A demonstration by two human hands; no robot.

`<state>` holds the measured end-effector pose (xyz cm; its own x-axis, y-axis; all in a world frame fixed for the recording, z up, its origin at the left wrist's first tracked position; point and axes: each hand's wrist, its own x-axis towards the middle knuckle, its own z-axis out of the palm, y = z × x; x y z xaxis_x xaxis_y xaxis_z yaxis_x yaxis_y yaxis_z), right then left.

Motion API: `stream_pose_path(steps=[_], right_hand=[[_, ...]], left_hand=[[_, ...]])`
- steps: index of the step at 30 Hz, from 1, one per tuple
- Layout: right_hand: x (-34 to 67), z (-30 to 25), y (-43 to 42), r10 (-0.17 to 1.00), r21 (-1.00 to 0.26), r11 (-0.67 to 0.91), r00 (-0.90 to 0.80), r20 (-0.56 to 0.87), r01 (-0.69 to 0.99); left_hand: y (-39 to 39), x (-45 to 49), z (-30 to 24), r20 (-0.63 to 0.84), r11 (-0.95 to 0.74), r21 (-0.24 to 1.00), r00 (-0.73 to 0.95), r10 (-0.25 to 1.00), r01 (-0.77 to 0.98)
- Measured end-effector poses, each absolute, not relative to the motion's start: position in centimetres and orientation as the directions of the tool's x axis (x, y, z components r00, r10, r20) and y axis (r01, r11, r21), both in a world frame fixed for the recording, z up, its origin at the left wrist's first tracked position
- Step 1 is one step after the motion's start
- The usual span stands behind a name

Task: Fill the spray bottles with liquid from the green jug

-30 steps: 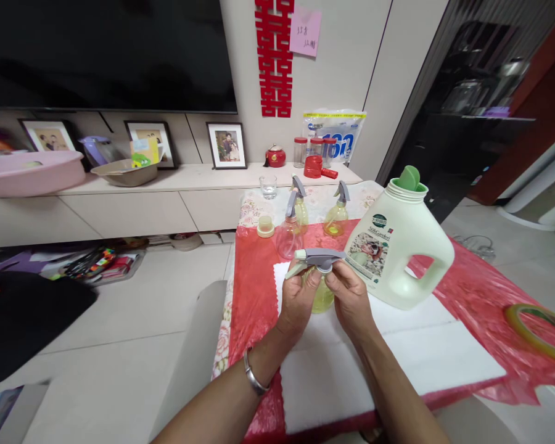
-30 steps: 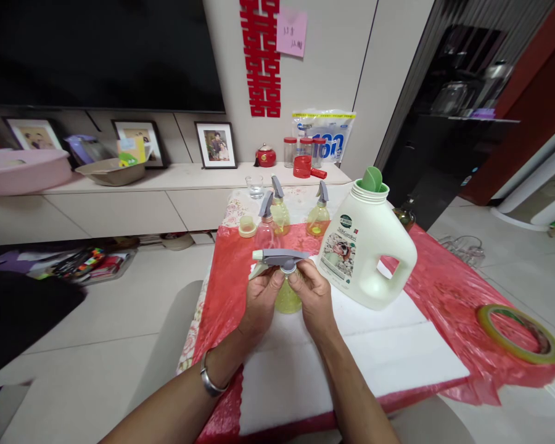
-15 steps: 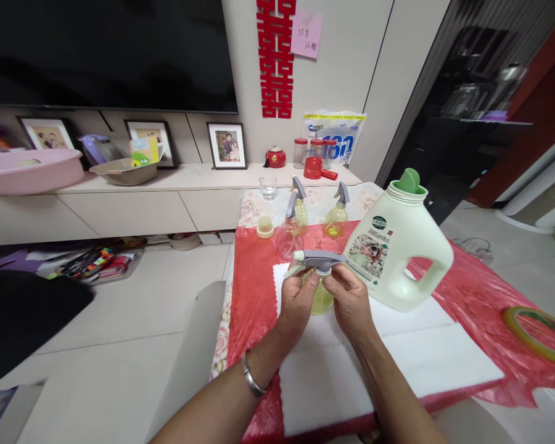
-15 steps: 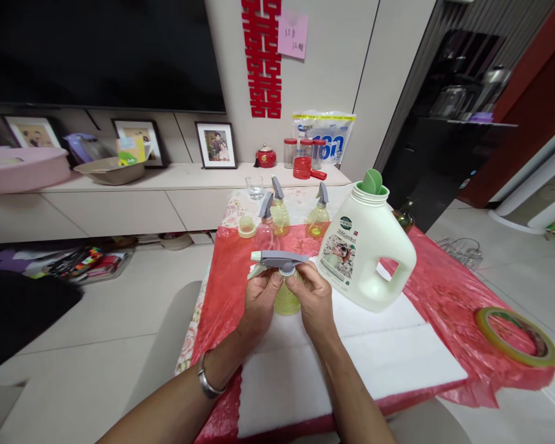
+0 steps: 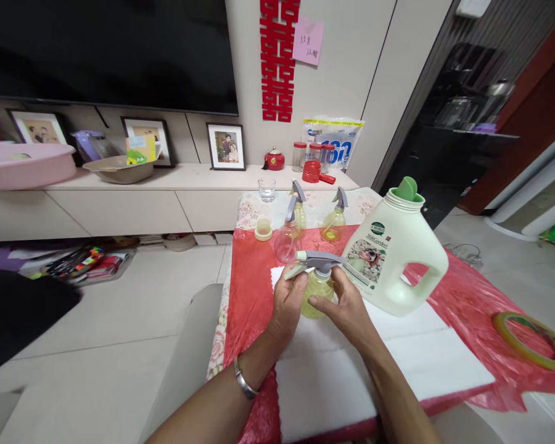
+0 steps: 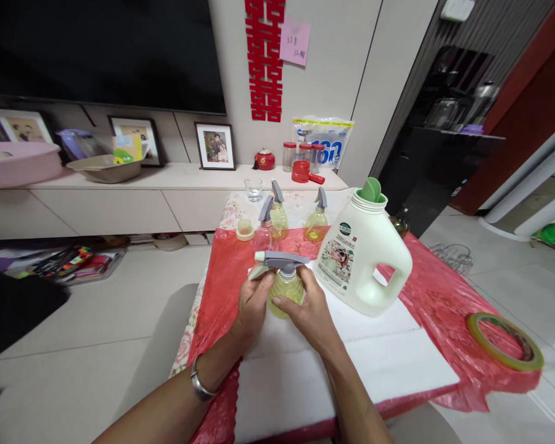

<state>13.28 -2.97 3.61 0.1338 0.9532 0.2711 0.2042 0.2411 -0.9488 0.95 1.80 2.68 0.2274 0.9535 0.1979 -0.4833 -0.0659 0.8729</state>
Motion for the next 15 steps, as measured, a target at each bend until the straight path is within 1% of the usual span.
stream_pose_path(steps=[4,9,12,15], right_hand=[[13.1,3.4,-3.0,0.962,-0.933,0.190,0.133,0.239,0.306],[12.7,3.5,-3.0,0.951,-0.906,0.195,0.153,0.268,0.375],[12.9,3.4,-3.1,0.941,-0.906,0.188,0.195,0.277,0.379],[13.5,3.7,-3.4,0.931,-0.924,0.191,0.238,0.278,0.332]], left_hand=[[2.1,0.9,2.7,0.150,-0.043,0.904,0.219,0.964,-0.426],[2.2,1.0,2.7,0.140,-0.027,0.912,0.250,0.958,-0.408],[2.2,1.0,2.3,0.119,0.006,0.908,0.271,0.955,-0.420],[2.3,0.9,1.7,0.130,0.002,0.914,0.296,0.946,-0.405]])
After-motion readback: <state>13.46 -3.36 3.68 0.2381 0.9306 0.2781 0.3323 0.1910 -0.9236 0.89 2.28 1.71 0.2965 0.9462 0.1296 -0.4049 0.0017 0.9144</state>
